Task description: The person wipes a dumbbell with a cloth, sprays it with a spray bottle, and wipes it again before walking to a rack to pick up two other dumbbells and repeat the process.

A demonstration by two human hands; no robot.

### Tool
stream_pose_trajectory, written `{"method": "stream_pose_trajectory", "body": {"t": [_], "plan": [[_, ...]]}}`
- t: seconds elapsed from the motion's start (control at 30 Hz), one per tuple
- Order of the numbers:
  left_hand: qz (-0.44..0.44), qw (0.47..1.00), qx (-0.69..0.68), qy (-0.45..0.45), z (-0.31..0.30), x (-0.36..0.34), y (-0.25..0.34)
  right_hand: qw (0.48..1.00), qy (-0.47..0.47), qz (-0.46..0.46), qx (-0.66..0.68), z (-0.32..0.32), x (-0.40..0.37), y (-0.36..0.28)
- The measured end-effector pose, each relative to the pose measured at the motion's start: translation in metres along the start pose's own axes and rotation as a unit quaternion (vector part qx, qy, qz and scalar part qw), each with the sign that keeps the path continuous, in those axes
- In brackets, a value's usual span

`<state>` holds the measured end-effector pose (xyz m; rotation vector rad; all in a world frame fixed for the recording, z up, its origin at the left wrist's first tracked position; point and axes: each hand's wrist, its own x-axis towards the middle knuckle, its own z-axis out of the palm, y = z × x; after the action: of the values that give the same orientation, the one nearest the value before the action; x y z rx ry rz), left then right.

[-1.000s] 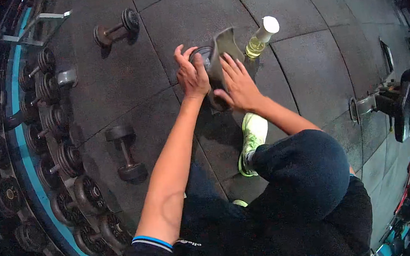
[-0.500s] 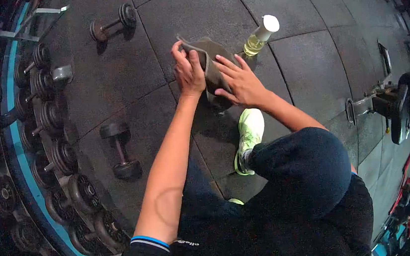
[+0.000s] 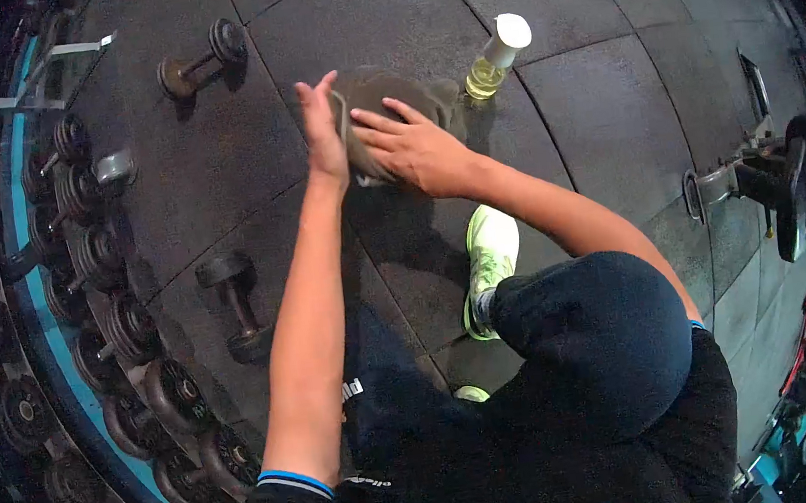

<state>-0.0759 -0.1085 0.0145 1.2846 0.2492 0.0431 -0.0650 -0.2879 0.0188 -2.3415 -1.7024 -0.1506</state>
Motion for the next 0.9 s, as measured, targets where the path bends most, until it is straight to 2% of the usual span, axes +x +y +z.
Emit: {"method": "stream_pose_trajectory", "body": {"t": [0.03, 0.1, 0.23, 0.33, 0.43, 0.53, 0.6, 0.67, 0.7, 0.73, 0.8, 0.83, 0.9], "plan": [[-0.013, 1.0, -0.006, 0.022, -0.004, 0.005, -0.001, 0.999, 0.025, -0.021, 0.003, 0.008, -0.001, 0.001], [-0.023, 0.999, -0.042, -0.001, -0.019, 0.01, -0.006, 0.996, 0.07, -0.043, 0.044, 0.021, -0.001, -0.007], [-0.055, 0.998, -0.04, -0.018, -0.017, 0.007, 0.0, 0.99, 0.073, -0.106, 0.053, 0.039, -0.013, -0.007], [-0.107, 0.989, -0.097, 0.022, -0.015, 0.008, 0.004, 0.99, 0.096, -0.016, -0.103, 0.031, -0.01, -0.009], [-0.09, 0.984, -0.124, -0.093, -0.023, 0.012, -0.003, 0.974, 0.107, 0.189, 0.065, 0.001, 0.003, -0.01], [-0.073, 0.994, -0.077, -0.03, -0.021, 0.015, -0.006, 0.973, 0.092, 0.193, 0.082, 0.002, 0.009, 0.002], [-0.065, 0.996, -0.059, 0.018, -0.012, 0.01, -0.005, 0.926, 0.075, 0.29, 0.23, 0.001, 0.013, 0.02], [-0.044, 0.997, -0.044, 0.048, 0.002, 0.0, -0.008, 0.848, 0.051, 0.376, 0.37, 0.0, 0.014, 0.045], [-0.02, 0.996, -0.013, 0.086, 0.002, 0.004, -0.028, 0.811, 0.086, 0.342, 0.468, 0.02, 0.009, 0.06], [0.079, 0.984, 0.086, 0.133, 0.003, 0.011, -0.051, 0.781, 0.137, 0.355, 0.495, 0.036, 0.003, 0.06], [0.128, 0.97, 0.112, 0.171, 0.011, 0.014, -0.054, 0.713, 0.231, 0.374, 0.546, 0.057, -0.004, 0.054], [0.104, 0.971, 0.148, 0.157, 0.009, 0.015, -0.051, 0.651, 0.224, 0.404, 0.602, 0.056, -0.011, 0.043], [0.056, 0.965, 0.22, 0.13, 0.006, 0.015, -0.04, 0.622, 0.298, 0.444, 0.572, 0.063, -0.016, 0.008]]}}
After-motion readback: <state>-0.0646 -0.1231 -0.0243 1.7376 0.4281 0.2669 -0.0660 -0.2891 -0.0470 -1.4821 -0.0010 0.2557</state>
